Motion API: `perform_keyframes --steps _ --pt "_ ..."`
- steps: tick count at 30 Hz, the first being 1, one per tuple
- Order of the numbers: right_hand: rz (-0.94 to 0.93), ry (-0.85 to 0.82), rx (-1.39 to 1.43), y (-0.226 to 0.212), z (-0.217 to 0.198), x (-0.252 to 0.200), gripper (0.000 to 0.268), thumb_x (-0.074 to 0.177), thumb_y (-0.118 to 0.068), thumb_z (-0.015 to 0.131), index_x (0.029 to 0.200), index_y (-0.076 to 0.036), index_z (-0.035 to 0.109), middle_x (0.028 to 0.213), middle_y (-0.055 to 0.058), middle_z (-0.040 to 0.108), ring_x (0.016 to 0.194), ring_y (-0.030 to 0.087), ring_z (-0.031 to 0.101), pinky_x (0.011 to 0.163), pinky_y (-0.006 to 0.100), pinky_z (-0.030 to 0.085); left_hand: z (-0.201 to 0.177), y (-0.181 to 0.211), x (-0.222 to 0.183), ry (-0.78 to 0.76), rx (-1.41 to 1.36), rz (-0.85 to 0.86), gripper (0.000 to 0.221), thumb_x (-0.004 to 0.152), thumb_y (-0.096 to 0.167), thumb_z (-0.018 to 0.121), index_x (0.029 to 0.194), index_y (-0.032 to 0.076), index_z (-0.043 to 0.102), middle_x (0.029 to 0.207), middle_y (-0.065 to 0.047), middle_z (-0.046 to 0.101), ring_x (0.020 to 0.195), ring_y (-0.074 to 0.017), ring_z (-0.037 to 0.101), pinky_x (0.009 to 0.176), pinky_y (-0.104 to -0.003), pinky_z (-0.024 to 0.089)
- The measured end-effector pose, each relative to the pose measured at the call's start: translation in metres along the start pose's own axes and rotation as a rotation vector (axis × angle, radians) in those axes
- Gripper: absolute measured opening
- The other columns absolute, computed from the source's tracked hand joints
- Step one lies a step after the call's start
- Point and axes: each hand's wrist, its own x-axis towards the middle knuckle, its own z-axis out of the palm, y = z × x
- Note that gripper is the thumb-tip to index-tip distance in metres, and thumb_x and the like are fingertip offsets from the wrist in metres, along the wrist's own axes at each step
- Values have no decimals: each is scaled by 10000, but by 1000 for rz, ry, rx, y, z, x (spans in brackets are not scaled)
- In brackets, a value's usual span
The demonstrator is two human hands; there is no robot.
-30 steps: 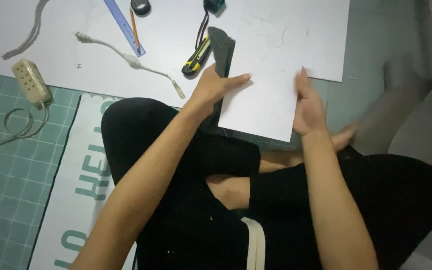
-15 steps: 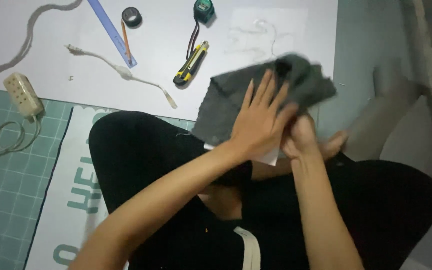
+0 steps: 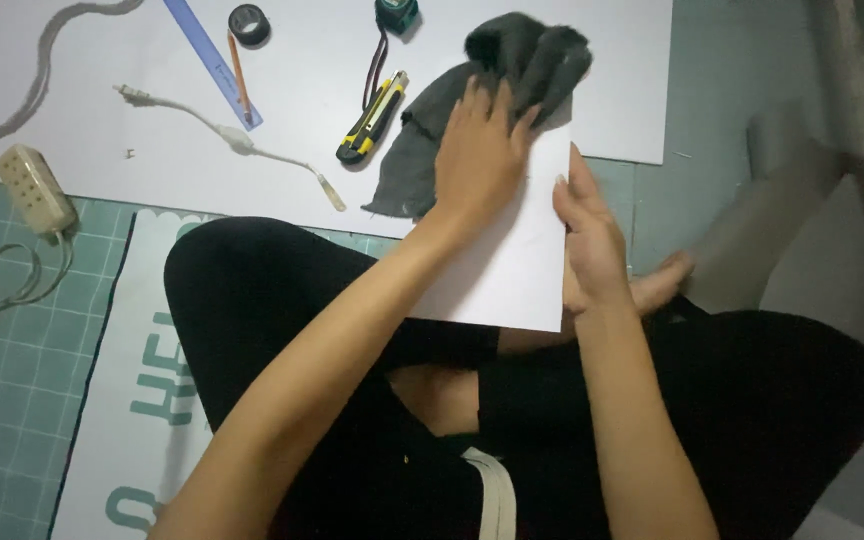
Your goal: Cutting a white board with a utility knife and measuring a long flexible strip with a tape measure.
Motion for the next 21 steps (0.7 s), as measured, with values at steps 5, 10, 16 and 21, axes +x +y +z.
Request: perform_keyframes --steps 5,10,16,21 --pt "-137 -73 -128 3 -17 2 546 1075 -188 429 1593 -148 261 1663 151 316 1527 328 321 1221 532 290 -52 20 -42 -129 -150 -9 463 1028 306 518 1406 39 535 1332 -222 605 1317 -410 535 1076 -480 448" --pt "-276 -132 129 71 -101 55 436 1218 -218 402 1621 -218 237 1675 173 280 1551 378 286 1260 628 212 -56 34 -98 -311 -148 44 531 986 252 604 1473 59 517 1422 -282 556 1360 -464 510 1084 -511 462" --pt "-82 407 -66 29 -69 32 541 1068 -219 361 1582 -102 238 1616 200 386 1482 248 440 1215 389 341 -85 54 -113 -434 -332 113 469 961 181 650 1419 115 577 1324 -179 670 1231 -360 650 1006 -442 542" --pt "-236 899 110 10 -23 15 414 1005 -347 701 1371 -165 639 1455 320 502 1351 456 541 1153 555 433 -109 25 -53 -308 -794 -403 637 979 652 495 1356 153 616 1181 -137 739 1082 -309 727 911 -441 574"
